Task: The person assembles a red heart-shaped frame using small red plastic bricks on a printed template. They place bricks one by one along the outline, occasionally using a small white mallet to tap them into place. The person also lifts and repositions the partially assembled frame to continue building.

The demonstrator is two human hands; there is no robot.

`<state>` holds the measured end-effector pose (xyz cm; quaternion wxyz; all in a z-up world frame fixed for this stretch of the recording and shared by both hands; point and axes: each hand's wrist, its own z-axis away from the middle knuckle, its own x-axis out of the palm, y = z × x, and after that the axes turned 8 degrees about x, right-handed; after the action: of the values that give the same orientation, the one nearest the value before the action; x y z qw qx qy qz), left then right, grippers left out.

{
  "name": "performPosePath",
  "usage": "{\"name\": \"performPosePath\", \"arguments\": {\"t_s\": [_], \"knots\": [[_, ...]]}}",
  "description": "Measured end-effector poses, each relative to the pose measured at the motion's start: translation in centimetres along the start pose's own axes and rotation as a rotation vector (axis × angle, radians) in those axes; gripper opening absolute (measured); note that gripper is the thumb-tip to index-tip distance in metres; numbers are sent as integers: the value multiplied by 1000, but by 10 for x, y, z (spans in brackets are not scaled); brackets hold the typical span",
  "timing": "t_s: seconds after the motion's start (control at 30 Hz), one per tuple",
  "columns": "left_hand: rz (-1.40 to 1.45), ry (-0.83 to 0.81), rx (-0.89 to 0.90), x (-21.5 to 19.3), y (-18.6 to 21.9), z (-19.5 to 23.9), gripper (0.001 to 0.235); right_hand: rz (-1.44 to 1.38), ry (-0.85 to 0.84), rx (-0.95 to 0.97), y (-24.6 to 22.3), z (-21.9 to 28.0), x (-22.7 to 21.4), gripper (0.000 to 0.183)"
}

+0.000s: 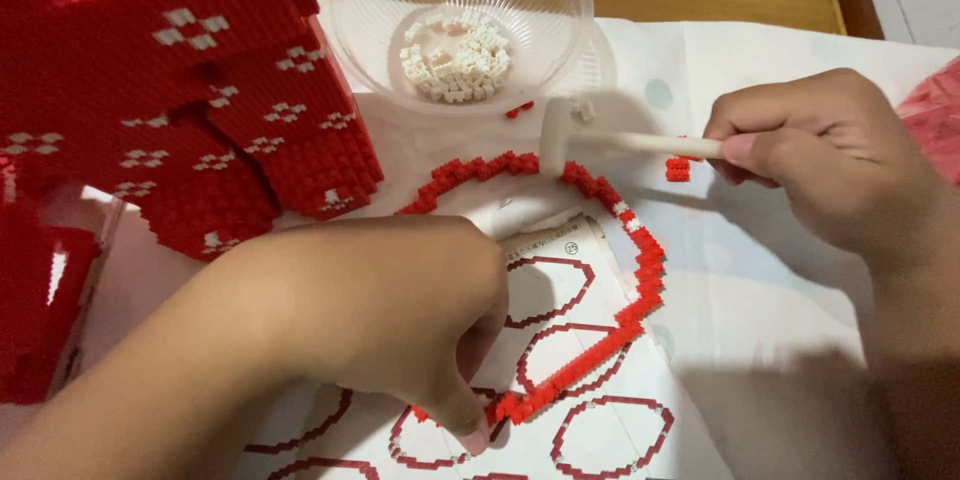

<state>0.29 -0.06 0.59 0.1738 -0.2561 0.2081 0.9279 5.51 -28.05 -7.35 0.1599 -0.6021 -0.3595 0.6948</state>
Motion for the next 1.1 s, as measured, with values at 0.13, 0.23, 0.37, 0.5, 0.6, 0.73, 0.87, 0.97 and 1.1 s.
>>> {"name": "performPosePath", "arguments": {"t_s": [0.13, 0.23, 0.37, 0.5, 0.6, 0.73, 0.87, 0.97, 1.1], "knots": [[-10, -18, -14, -1, 2, -1, 36, -80, 32, -5, 4, 1, -1, 29], [-25, -26, -28, -1, 2, -2, 37, 12, 4, 55, 5, -3, -1, 30], [-33, -18, -32, -2, 3, -1, 35, 4, -81, 162, 2, -5, 3, 34], [-8, -22, -31, -2, 3, 2, 37, 30, -172, 187, 3, -6, 3, 41], [-15, -15, -34, -1, 3, 2, 35, 237, -221, 205, 10, -8, 3, 41], [-48, -10, -13, 0, 3, 0, 32, 347, -262, 126, 11, -8, 5, 23], [-29, -25, -38, -2, 5, 2, 33, 381, -224, 199, -1, -4, 11, 42], [-22, -32, -46, -3, 7, 2, 33, 438, -203, 271, -13, -3, 13, 50], [-45, -6, -22, 0, 3, -1, 32, 462, -213, 245, -10, -5, 16, 28]]}}
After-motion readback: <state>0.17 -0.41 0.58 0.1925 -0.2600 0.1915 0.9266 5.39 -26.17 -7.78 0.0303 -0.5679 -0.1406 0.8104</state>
